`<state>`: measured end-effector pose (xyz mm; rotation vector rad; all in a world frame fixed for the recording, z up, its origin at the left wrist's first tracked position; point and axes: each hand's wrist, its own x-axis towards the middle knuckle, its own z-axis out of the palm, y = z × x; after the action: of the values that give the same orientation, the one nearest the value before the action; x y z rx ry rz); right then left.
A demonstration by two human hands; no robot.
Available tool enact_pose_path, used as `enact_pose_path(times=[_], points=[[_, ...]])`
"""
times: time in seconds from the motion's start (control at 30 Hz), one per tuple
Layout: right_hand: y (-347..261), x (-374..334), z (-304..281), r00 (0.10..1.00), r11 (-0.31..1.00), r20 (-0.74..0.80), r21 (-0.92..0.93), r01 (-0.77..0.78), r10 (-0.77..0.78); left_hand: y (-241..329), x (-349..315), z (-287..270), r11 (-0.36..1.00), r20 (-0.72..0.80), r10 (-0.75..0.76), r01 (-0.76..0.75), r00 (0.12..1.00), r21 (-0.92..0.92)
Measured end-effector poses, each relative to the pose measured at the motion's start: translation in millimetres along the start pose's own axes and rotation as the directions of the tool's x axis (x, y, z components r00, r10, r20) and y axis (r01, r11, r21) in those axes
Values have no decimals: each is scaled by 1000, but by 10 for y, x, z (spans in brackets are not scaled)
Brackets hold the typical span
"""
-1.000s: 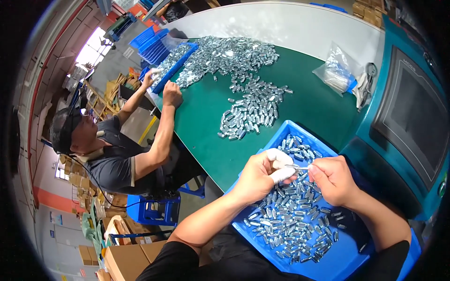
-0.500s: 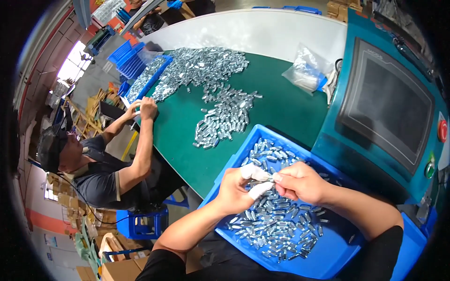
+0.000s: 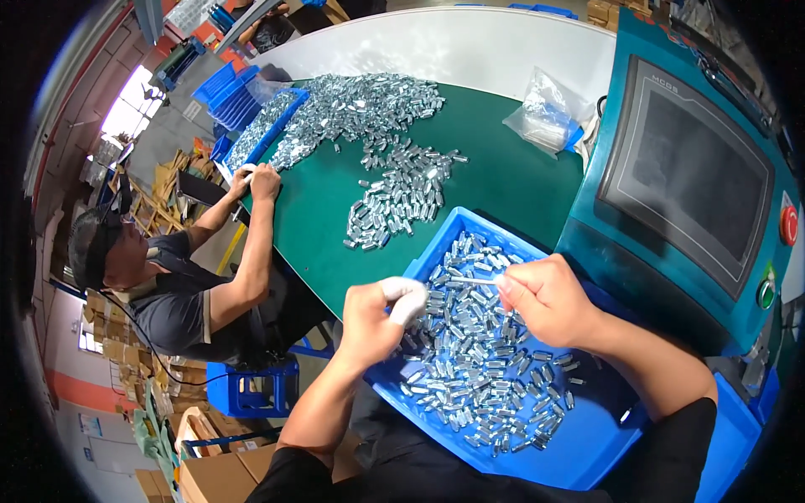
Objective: Inspecting and sorting small metal hardware components into a blue tray at a factory workstation.
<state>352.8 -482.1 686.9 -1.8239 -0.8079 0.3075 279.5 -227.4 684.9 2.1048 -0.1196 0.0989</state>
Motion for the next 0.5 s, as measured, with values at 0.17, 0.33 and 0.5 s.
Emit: enact_pose_path(times=[0.17, 0.33, 0.5], points=[[79, -10, 86, 995, 997, -71, 27, 71, -69, 58, -174, -143, 958, 196, 282, -287, 939, -4], [9, -35, 120, 995, 996, -43, -4, 95, -95, -773, 281, -702, 930, -266, 127, -22, 956, 366], [27, -10, 136, 999, 999, 24, -18, 45, -44, -1328, 369, -835, 824, -297, 147, 50, 943, 565]])
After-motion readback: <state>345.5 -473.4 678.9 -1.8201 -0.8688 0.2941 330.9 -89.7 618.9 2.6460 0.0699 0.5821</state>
